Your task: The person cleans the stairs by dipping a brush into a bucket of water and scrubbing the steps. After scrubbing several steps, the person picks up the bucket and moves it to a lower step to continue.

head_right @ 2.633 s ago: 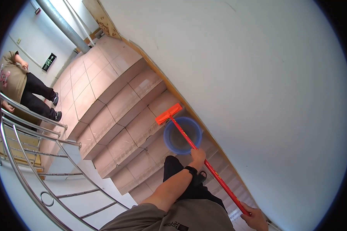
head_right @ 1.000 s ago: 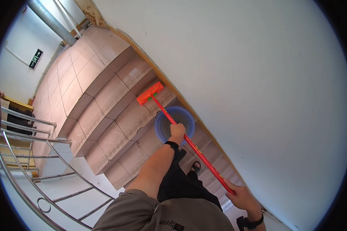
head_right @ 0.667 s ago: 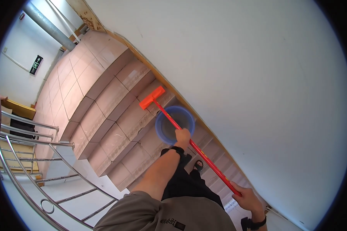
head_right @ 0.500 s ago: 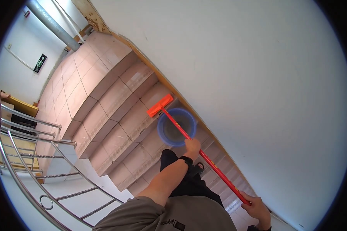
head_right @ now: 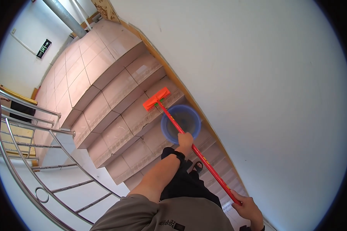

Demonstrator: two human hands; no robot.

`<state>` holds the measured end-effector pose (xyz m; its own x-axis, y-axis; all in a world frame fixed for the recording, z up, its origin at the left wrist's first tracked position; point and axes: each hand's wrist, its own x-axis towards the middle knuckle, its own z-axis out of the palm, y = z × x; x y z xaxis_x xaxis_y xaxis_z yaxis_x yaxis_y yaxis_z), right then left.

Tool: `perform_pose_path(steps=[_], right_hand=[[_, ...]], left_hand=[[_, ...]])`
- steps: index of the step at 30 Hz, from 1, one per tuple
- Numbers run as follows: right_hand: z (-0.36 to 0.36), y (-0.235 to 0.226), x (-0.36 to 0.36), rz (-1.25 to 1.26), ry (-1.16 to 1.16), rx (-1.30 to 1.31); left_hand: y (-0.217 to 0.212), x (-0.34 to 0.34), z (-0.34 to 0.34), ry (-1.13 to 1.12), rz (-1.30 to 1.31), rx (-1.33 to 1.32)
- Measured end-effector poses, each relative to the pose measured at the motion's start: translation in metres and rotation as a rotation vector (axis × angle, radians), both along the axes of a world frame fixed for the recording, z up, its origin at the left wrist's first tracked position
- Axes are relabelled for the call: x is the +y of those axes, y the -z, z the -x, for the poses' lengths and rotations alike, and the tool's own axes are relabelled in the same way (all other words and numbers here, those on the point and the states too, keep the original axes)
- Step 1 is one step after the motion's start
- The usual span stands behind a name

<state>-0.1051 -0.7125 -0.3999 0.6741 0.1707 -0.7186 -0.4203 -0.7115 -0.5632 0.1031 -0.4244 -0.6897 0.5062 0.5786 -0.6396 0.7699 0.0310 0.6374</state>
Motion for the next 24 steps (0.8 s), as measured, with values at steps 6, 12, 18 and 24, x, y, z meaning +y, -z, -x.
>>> perform_pose_path(steps=[6, 12, 18, 24], right_hand=[[-0.031, 0.035, 0.059, -0.162, -0.208, -0.126], [-0.029, 0.040, 0.052, -0.166, -0.229, -0.151], [0.013, 0.025, 0.005, -0.170, -0.205, -0.127], [0.064, -0.008, -0.048, -0.090, -0.114, -0.042]], left_hand=[[0.088, 0.120, -0.016, -0.036, 0.082, -0.123], [0.081, 0.122, -0.014, -0.086, 0.023, -0.130], [0.094, 0.075, 0.055, 0.305, -0.337, -0.092], [0.035, -0.021, 0.090, -0.029, -0.062, -0.003]])
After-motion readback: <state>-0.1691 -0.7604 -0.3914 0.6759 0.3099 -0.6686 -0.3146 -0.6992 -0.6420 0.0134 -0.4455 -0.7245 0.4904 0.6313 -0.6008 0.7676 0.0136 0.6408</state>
